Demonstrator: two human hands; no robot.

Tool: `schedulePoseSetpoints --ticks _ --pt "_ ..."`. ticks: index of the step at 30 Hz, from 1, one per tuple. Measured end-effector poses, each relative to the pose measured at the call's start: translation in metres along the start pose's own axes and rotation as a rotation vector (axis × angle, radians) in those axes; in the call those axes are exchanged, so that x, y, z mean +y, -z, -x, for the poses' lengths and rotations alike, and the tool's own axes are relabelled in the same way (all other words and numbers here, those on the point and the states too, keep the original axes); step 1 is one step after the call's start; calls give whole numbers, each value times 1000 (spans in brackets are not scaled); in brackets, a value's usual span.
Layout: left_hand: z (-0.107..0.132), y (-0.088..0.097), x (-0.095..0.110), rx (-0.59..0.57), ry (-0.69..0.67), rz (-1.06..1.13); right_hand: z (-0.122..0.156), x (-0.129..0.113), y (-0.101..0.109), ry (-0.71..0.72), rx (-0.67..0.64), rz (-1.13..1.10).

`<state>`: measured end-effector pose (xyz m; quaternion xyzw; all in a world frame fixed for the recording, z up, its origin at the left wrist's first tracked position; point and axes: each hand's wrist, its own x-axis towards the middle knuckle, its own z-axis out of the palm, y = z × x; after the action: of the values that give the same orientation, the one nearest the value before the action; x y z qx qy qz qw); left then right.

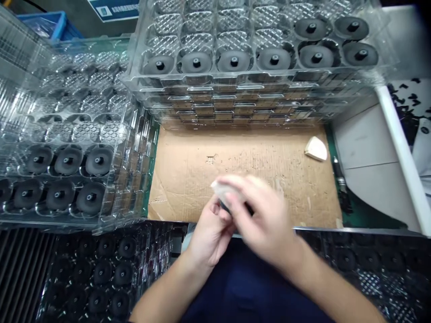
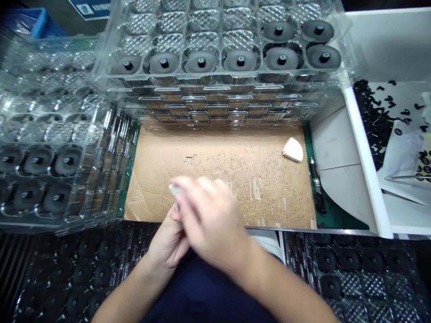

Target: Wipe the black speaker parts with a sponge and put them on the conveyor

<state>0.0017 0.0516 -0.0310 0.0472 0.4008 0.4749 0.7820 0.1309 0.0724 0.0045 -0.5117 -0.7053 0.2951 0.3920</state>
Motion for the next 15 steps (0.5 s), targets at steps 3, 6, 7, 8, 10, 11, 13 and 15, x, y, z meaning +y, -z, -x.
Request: schedulePoseSetpoints --ticks 3,6,7,8,10,11,13,15 --pt "0 4 0 56 11 -49 -4 -11 -3 31 -272 -30" --pt "3 2 -2 71 -22 -51 -6 -8 -7 -19 -236 -16" --pt "4 1 -3 56 -22 -47 -5 -7 -9 -6 -157 11" --pt "5 0 -3 42 -21 -46 -3 -6 -9 22 -96 20" --pt "9 -2 -1 22 -22 -52 6 -5 -5 81 -98 -47" --pt "11 -1 1 16 -26 -55 11 -5 0 90 -154 -100" --pt "13 0 4 0 -29 -68 22 -5 12 35 -245 -127" --pt "15 -1 4 -24 -13 -70 26 -5 23 -37 -231 1"
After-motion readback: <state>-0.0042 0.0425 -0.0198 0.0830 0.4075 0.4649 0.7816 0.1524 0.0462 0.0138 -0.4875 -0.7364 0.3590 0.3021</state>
